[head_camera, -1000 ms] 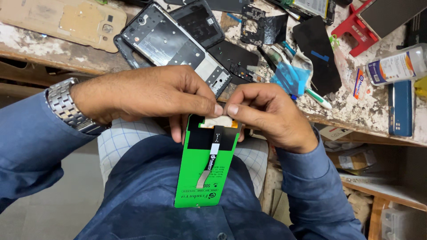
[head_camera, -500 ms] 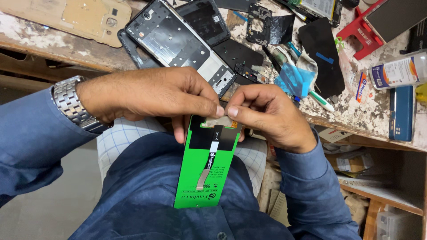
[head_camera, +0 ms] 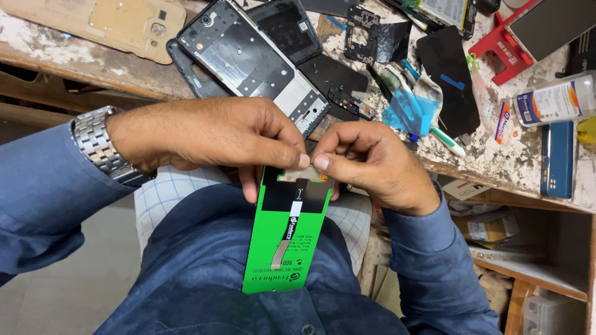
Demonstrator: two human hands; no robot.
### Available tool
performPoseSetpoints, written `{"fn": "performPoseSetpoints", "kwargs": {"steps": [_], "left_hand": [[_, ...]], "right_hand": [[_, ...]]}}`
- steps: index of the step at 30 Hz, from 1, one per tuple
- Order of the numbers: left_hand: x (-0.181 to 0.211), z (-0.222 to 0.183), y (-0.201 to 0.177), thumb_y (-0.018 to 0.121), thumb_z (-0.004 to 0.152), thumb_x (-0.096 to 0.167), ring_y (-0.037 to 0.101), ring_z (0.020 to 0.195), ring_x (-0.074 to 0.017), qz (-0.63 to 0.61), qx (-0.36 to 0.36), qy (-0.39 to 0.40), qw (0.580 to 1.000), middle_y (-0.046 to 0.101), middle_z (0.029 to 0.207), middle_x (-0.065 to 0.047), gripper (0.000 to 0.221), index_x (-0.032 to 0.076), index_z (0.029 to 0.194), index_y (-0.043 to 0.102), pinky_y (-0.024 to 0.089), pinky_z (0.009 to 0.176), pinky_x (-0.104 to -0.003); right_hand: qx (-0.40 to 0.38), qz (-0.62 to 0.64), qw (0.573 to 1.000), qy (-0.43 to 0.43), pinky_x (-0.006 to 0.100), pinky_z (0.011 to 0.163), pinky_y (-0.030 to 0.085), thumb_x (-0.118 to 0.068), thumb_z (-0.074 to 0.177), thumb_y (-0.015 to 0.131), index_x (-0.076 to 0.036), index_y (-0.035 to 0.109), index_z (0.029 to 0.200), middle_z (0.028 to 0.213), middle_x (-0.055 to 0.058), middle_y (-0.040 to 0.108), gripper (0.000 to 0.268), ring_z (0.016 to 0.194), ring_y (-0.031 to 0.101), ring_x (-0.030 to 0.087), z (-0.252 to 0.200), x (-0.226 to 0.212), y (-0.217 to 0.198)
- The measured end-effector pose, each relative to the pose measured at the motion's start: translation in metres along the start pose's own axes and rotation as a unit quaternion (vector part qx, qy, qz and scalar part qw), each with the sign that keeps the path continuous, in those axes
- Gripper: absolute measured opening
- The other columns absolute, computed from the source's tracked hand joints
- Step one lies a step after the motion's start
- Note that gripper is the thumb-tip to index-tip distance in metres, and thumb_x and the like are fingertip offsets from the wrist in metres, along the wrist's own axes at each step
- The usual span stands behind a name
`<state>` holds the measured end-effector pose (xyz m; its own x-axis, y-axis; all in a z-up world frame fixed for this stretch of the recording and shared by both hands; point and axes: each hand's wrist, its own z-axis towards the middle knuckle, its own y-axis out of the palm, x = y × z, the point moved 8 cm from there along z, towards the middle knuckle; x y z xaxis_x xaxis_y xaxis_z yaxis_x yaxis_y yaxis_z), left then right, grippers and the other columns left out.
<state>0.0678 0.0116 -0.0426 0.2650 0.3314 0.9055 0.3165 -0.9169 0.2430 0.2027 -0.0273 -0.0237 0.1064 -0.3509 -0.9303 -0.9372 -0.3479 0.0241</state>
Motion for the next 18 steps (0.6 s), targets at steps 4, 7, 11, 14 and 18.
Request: {"fn": "performPoseSetpoints", "kwargs": {"steps": [4, 7, 11, 14, 18], "left_hand": [[0.001, -0.002, 0.001, 0.062, 0.092, 0.027, 0.065, 0.059, -0.0082, 0.008, 0.003, -0.003, 1.000, 0.068, 0.074, -0.001, 0.033, -0.001, 0.100, 0.078, 0.061, 0.052, -0.026], [0.002, -0.003, 0.001, 0.061, 0.092, 0.027, 0.065, 0.061, -0.0069, 0.021, 0.008, -0.005, 1.000, 0.067, 0.074, 0.001, 0.032, 0.001, 0.098, 0.077, 0.061, 0.053, -0.026], [0.011, -0.008, 0.003, 0.059, 0.095, 0.027, 0.064, 0.061, -0.0059, 0.077, 0.013, 0.027, 0.997, 0.066, 0.074, 0.000, 0.032, 0.001, 0.093, 0.078, 0.063, 0.055, -0.026], [0.018, -0.013, 0.002, 0.058, 0.090, 0.027, 0.065, 0.056, -0.0060, 0.136, 0.053, 0.037, 0.989, 0.071, 0.072, 0.002, 0.028, 0.006, 0.094, 0.076, 0.060, 0.052, -0.025], [0.024, -0.020, 0.003, 0.060, 0.090, 0.031, 0.065, 0.053, -0.0058, 0.152, 0.087, 0.044, 0.984, 0.072, 0.067, 0.001, 0.030, 0.007, 0.096, 0.077, 0.059, 0.051, -0.025]], "right_hand": [[0.000, -0.006, 1.000, -0.002, 0.026, 0.061, 0.056, -0.010, 0.096, 0.071, 0.003, 0.070, 0.096, 0.085, 0.004, 0.069, 0.013, 0.071, 0.065, 0.010, -0.001, -0.002, 0.002], [0.000, -0.017, 1.000, -0.003, 0.025, 0.061, 0.056, -0.011, 0.096, 0.071, 0.002, 0.070, 0.097, 0.085, 0.004, 0.070, 0.013, 0.071, 0.065, 0.009, -0.002, -0.004, 0.003], [0.008, -0.038, 0.999, -0.004, 0.025, 0.061, 0.056, -0.013, 0.096, 0.071, 0.002, 0.071, 0.099, 0.084, 0.003, 0.070, 0.015, 0.070, 0.065, 0.008, -0.003, -0.006, 0.004], [0.023, -0.064, 0.998, -0.012, 0.024, 0.062, 0.054, -0.014, 0.097, 0.071, 0.002, 0.071, 0.100, 0.083, 0.003, 0.070, 0.017, 0.071, 0.065, 0.007, -0.007, -0.009, 0.003], [0.050, -0.081, 0.995, -0.023, 0.022, 0.062, 0.053, -0.015, 0.098, 0.070, 0.002, 0.072, 0.101, 0.084, 0.003, 0.071, 0.018, 0.071, 0.065, 0.007, -0.011, -0.012, 0.003]]}}
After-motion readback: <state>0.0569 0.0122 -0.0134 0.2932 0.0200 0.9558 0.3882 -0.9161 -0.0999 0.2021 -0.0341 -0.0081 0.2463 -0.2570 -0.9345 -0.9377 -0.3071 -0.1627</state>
